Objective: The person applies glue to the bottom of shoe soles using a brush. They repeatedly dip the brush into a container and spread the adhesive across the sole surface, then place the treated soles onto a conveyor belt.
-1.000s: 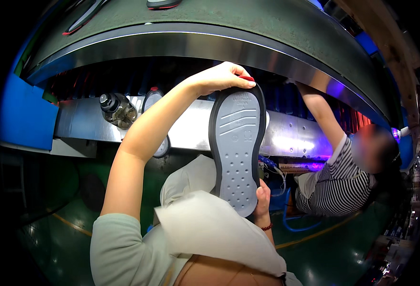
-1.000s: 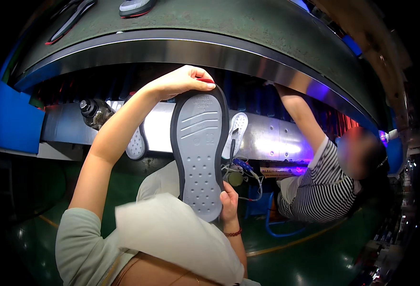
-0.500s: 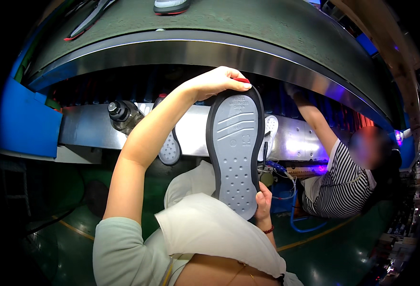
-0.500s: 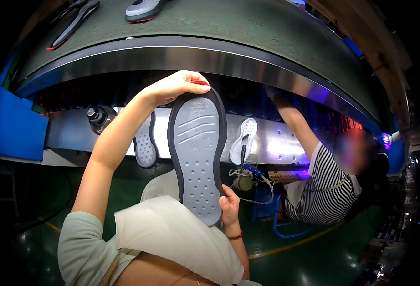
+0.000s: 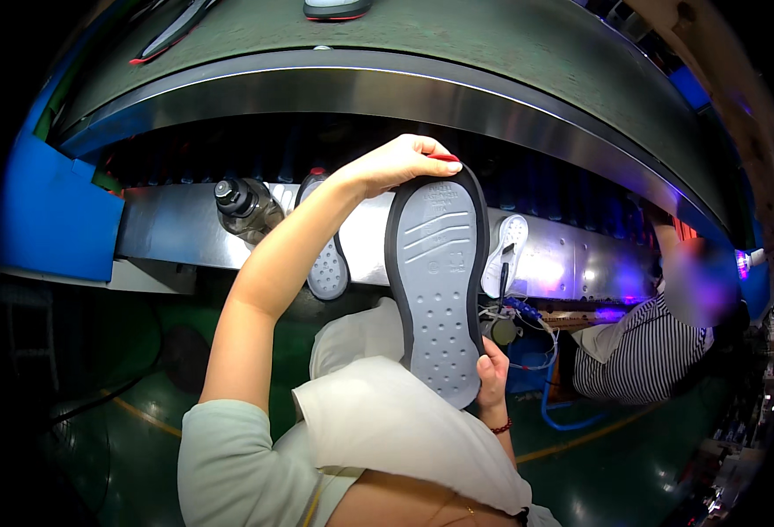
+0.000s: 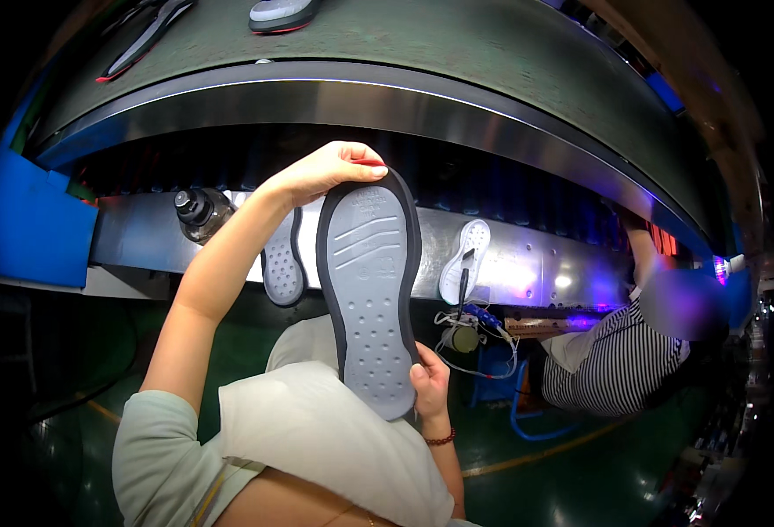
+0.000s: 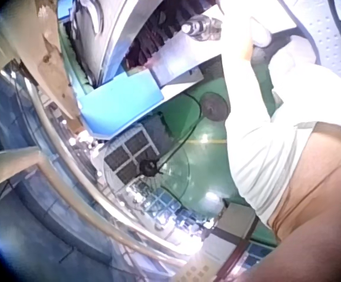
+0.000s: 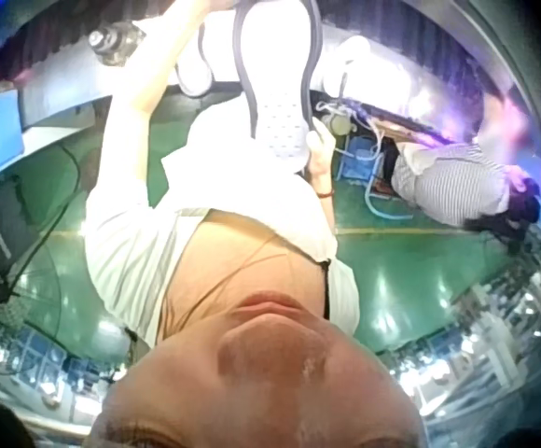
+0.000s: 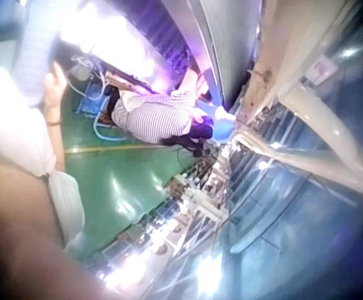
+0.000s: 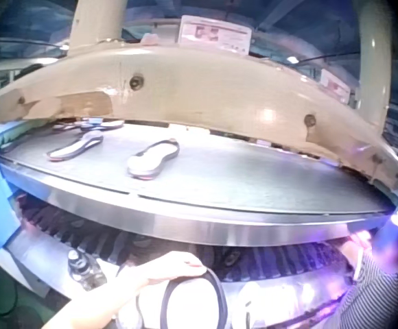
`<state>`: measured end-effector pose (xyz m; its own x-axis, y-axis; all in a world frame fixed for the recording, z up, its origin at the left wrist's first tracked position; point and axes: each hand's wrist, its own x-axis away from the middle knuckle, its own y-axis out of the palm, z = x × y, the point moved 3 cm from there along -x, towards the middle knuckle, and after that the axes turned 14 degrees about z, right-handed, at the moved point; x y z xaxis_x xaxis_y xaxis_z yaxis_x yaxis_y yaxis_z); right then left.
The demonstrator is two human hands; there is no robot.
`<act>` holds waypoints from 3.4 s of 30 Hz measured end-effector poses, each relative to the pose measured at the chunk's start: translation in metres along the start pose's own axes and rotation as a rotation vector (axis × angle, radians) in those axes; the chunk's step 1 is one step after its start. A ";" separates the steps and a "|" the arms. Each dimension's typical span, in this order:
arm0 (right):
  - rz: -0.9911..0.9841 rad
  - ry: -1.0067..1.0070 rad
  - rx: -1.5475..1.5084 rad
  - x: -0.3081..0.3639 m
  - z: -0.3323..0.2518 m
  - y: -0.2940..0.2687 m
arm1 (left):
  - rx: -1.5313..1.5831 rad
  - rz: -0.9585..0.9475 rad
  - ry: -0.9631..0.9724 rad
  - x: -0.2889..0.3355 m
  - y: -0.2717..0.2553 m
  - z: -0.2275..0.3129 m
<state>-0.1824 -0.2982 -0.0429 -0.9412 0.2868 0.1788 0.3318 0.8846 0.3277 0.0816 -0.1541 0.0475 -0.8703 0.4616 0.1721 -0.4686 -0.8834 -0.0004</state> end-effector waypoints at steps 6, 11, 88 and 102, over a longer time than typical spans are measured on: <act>-0.044 0.024 0.036 -0.004 -0.003 -0.008 | 0.092 0.070 -0.046 0.010 -0.001 -0.015; -0.058 0.019 0.027 -0.008 -0.005 -0.005 | 0.187 0.061 -0.023 0.022 -0.007 -0.031; 0.826 -0.091 0.329 -0.197 0.078 -0.134 | 0.409 0.636 -0.411 0.203 -0.011 -0.178; 0.698 -0.050 0.521 -0.202 0.087 -0.152 | 0.464 0.634 -0.414 0.203 -0.011 -0.184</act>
<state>-0.0481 -0.4593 -0.2093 -0.5392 0.8311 0.1359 0.7738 0.5527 -0.3096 -0.1177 -0.0357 -0.0985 -0.7782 -0.1127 0.6178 0.2701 -0.9482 0.1674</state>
